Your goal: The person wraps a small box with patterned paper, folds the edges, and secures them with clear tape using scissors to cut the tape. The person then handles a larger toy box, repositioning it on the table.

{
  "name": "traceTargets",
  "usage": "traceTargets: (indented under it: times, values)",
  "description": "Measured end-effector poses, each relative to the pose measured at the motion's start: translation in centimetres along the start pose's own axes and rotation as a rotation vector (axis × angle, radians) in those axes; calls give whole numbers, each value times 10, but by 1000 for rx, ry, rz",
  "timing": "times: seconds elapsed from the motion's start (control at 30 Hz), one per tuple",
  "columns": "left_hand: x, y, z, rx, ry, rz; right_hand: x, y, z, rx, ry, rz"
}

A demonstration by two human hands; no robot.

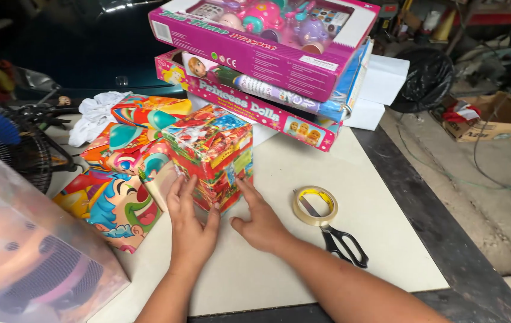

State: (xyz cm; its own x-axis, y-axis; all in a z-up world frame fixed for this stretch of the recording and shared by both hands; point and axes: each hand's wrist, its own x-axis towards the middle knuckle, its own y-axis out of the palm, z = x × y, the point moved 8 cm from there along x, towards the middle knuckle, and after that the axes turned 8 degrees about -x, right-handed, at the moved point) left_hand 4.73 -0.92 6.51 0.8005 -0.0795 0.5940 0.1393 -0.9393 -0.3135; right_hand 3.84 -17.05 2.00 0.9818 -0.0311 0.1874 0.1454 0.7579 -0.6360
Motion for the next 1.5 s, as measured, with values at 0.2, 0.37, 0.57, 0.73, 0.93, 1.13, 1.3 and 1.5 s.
traceTargets:
  times: [0.2, 0.37, 0.57, 0.73, 0.93, 1.13, 1.3, 1.5]
  values:
    - [0, 5, 12, -59, -137, 36, 7, -57, 4, -456, 51, -13]
    - [-3, 14, 30, -126, -244, 61, 15, -60, -12, -183, 199, -68]
    - [-3, 15, 35, -105, -219, 48, 34, -43, -29, 154, 62, -26]
    - [-4, 17, 37, -50, -152, 36, 41, -28, -50, 434, 121, 141]
    - [-2, 17, 43, -58, -165, 13, 48, -43, -59, 562, 19, 121]
    - [-2, 11, 35, -156, -216, -51, 32, -25, -48, 569, 18, 180]
    - [-1, -5, 29, -193, -187, -164, 14, 0, -17, 524, -88, 249]
    - [1, -8, 30, -193, -197, -174, -5, 36, 14, 502, -108, 353]
